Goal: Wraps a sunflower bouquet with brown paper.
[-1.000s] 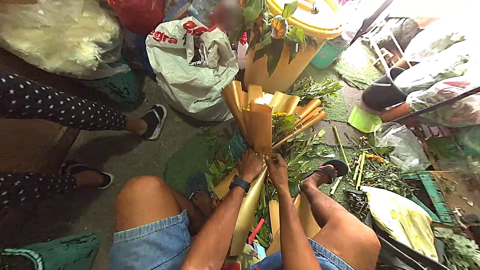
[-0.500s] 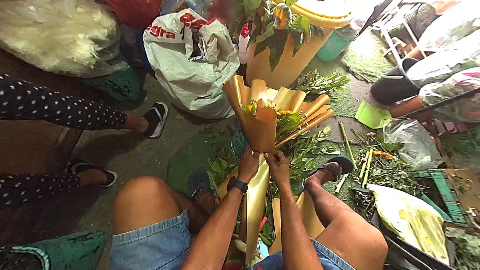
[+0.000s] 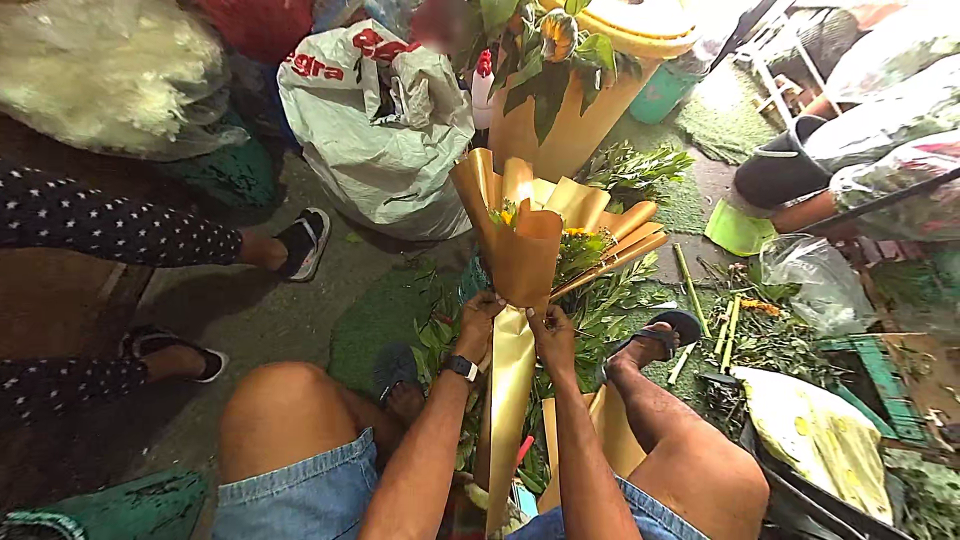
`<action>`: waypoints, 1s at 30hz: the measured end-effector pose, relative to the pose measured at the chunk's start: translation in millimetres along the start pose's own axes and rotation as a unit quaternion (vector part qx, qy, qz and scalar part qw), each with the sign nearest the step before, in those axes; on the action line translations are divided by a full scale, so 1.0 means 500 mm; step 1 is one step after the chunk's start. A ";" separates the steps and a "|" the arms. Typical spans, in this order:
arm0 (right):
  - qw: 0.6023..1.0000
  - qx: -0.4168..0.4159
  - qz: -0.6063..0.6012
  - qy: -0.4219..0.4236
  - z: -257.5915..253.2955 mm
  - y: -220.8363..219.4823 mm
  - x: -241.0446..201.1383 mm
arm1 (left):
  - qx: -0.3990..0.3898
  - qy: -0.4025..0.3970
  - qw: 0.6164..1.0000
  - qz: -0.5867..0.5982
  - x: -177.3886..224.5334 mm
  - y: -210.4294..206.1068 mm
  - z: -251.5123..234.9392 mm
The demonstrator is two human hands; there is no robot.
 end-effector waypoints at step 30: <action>0.996 0.058 -0.068 -0.013 0.007 -0.007 0.016 | 0.005 -0.048 0.995 -0.093 0.016 -0.017 -0.022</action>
Point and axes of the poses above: each hand's wrist, its own z-axis away from the middle knuckle, its own y-axis out of the back of the hand, x = y × z, the point moved 9 cm from there along -z, towards the middle knuckle, and after that the axes turned 7 degrees about y, right-handed, at the moved point
